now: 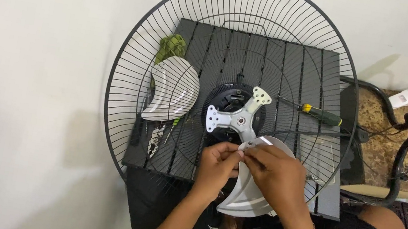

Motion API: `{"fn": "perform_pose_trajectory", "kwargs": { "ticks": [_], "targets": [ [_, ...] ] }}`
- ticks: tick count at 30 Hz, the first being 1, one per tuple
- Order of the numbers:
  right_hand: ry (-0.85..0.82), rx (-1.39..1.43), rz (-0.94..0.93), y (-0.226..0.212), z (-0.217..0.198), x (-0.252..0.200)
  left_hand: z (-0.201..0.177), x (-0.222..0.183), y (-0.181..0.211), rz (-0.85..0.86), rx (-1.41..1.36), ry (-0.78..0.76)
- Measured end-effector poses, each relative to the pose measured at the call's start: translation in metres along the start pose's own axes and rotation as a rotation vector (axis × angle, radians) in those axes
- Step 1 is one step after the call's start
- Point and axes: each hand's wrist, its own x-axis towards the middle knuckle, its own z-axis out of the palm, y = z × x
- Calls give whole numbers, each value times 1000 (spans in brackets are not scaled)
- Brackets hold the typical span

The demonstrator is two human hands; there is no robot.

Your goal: Assembling fan blades onto a motor hub using a screwdriver and screws

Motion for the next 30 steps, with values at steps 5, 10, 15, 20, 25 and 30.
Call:
{"fn": "perform_pose_trajectory", "kwargs": {
  "ticks": [5,10,15,20,25,30],
  "targets": [
    [31,-23,-46,-4,1,-5,-7,16,-21,-139,-139,-2],
    [12,-66,-88,-10,-5,-2,-7,12,-15,-143,-149,1],
    [-15,-62,-117,-14,-12,1,-2,5,-8,-116,-119,9],
    [-8,-163,-97,-16,-6,-3,7,-8,11,-97,-116,51],
    [38,-189,-110,-17,-3,-5,6,-7,8,-93,-116,38],
    [65,-231,-157,-18,-3,-4,6,-6,6,-73,-84,47]
  ]
}}
